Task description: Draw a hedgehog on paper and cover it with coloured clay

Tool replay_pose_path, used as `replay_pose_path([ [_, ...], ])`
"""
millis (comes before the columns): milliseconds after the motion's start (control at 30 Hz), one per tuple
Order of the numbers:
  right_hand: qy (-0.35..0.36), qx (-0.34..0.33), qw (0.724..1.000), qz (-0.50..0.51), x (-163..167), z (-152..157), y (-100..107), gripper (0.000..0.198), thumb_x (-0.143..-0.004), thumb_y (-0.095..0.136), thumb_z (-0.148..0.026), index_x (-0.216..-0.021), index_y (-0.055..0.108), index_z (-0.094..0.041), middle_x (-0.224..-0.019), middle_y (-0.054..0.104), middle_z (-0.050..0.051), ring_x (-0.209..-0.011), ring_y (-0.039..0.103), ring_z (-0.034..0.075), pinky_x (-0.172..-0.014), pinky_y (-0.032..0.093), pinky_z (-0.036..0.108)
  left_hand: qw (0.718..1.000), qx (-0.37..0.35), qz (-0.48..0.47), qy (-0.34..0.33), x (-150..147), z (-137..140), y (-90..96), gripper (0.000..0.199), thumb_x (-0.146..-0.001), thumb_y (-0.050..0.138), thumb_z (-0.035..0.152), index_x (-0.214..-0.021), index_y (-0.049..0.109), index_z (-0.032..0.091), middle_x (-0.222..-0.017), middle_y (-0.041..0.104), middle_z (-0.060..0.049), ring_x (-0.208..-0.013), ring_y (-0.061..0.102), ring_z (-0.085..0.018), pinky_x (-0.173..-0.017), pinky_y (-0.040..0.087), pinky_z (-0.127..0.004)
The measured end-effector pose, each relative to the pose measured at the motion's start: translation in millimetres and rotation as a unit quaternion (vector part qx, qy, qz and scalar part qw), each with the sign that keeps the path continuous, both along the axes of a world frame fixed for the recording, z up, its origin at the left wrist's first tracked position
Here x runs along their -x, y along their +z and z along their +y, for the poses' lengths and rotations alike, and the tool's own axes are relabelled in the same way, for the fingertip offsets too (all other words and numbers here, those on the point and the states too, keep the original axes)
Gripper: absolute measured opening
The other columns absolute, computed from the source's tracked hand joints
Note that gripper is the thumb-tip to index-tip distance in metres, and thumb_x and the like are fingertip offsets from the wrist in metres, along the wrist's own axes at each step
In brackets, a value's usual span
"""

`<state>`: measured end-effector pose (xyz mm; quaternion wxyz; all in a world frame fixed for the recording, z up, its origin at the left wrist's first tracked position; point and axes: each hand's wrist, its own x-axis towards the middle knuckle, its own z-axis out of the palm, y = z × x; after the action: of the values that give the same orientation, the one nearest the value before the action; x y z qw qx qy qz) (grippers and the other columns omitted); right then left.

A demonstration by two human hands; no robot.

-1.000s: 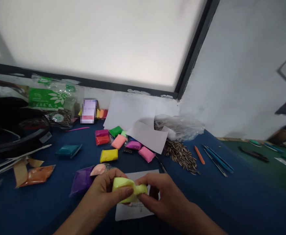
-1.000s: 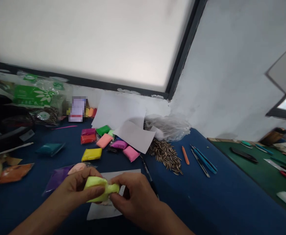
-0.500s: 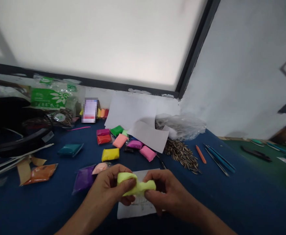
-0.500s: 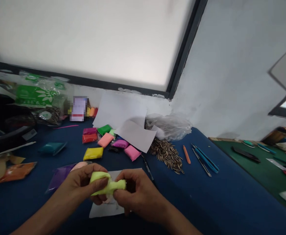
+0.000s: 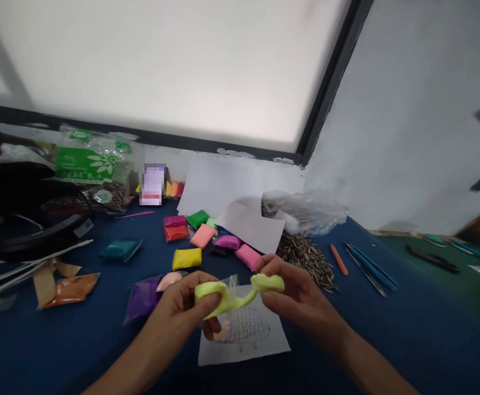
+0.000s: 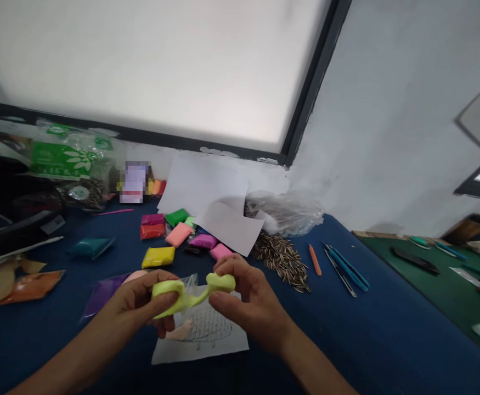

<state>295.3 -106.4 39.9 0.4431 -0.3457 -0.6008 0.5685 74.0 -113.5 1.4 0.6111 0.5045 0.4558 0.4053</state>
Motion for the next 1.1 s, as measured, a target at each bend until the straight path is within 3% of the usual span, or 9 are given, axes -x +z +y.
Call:
replay_pose_path([
  [67,-0.051,-0.027,0.995,-0.083,5,-1,-3,0.020,-0.077,0.078,-0.029,-0.074,0.062,-0.018,-0.098,0.063,0.004,-0.073,0.055,0.012,-0.062,0.043,0.023,1.000,-0.003,0.000,0.002,0,-1,0.1,0.048,-0.074,0.076,0.060,-0.090,0.064,0.017,-0.058,0.068,0.001,-0.052,0.066,-0.017,-0.052,0.054,-0.026],
  [133,-0.063,-0.010,0.988,-0.141,10,-4,-7,0.023,-0.082,0.072,-0.033,-0.072,0.058,-0.018,-0.077,0.064,0.002,-0.064,0.054,0.012,-0.058,0.042,0.024,1.000,-0.012,0.000,0.010,-1,-2,1.2,0.047,-0.073,0.076,0.059,-0.088,0.064,0.017,-0.057,0.067,0.002,-0.050,0.065,-0.016,-0.050,0.053,-0.025],
  [233,-0.053,-0.013,0.978,-0.199,17,-10,-13,0.022,-0.083,0.067,-0.030,-0.072,0.050,-0.021,-0.056,0.048,-0.007,-0.051,0.043,0.010,-0.050,0.035,0.022,0.999,-0.029,0.004,0.023,-3,-3,3.2,0.044,-0.072,0.076,0.057,-0.087,0.063,0.017,-0.058,0.065,0.003,-0.049,0.064,-0.015,-0.048,0.052,-0.025],
  [300,-0.045,-0.045,0.972,-0.225,19,-13,-16,0.017,-0.082,0.065,-0.026,-0.074,0.051,-0.021,-0.056,0.041,-0.009,-0.050,0.037,0.009,-0.049,0.031,0.022,0.999,-0.036,0.012,0.037,-4,-3,3.8,0.040,-0.073,0.075,0.054,-0.087,0.063,0.018,-0.059,0.065,0.003,-0.050,0.065,-0.016,-0.049,0.053,-0.025],
  [400,-0.038,-0.081,0.963,-0.253,20,-14,-17,0.004,-0.084,0.061,-0.023,-0.083,0.062,-0.019,-0.058,0.043,-0.007,-0.052,0.038,0.010,-0.049,0.032,0.022,0.997,-0.041,0.027,0.056,-5,-4,3.7,0.038,-0.072,0.074,0.053,-0.085,0.064,0.019,-0.062,0.064,0.003,-0.051,0.066,-0.017,-0.048,0.054,-0.026],
  [667,-0.027,-0.105,0.958,-0.266,20,-16,-23,0.026,-0.085,0.060,-0.027,-0.104,0.074,-0.015,-0.064,0.057,-0.001,-0.055,0.049,0.012,-0.050,0.038,0.024,0.999,-0.032,0.020,0.034,-3,-5,0.2,0.041,-0.073,0.074,0.055,-0.085,0.064,0.017,-0.061,0.065,0.002,-0.051,0.066,-0.016,-0.049,0.055,-0.025],
  [767,-0.010,-0.060,0.970,-0.237,22,-16,-20,0.023,-0.084,0.062,-0.028,-0.100,0.073,-0.015,-0.064,0.056,-0.002,-0.056,0.049,0.012,-0.051,0.041,0.023,1.000,-0.022,0.015,0.008,-2,-4,-5.3,0.042,-0.077,0.075,0.056,-0.086,0.064,0.017,-0.063,0.068,0.001,-0.056,0.069,-0.017,-0.053,0.057,-0.026],
  [933,0.062,0.120,0.983,-0.122,26,-15,-19,0.031,-0.077,0.076,-0.040,-0.092,0.067,-0.014,-0.074,0.062,-0.001,-0.060,0.057,0.011,-0.057,0.050,0.023,1.000,0.001,-0.002,0.008,0,-5,-11.6,0.045,-0.077,0.079,0.057,-0.091,0.064,0.017,-0.072,0.072,-0.001,-0.064,0.073,-0.019,-0.059,0.060,-0.028],
  [1100,0.059,0.180,0.976,-0.111,27,-10,-27,0.030,-0.071,0.083,-0.038,-0.077,0.063,-0.016,-0.063,0.060,-0.005,-0.053,0.054,0.007,-0.050,0.044,0.018,1.000,0.010,-0.012,0.001,1,-5,-12.1,0.043,-0.076,0.081,0.054,-0.093,0.063,0.018,-0.074,0.073,0.000,-0.062,0.072,-0.018,-0.058,0.060,-0.028],
])
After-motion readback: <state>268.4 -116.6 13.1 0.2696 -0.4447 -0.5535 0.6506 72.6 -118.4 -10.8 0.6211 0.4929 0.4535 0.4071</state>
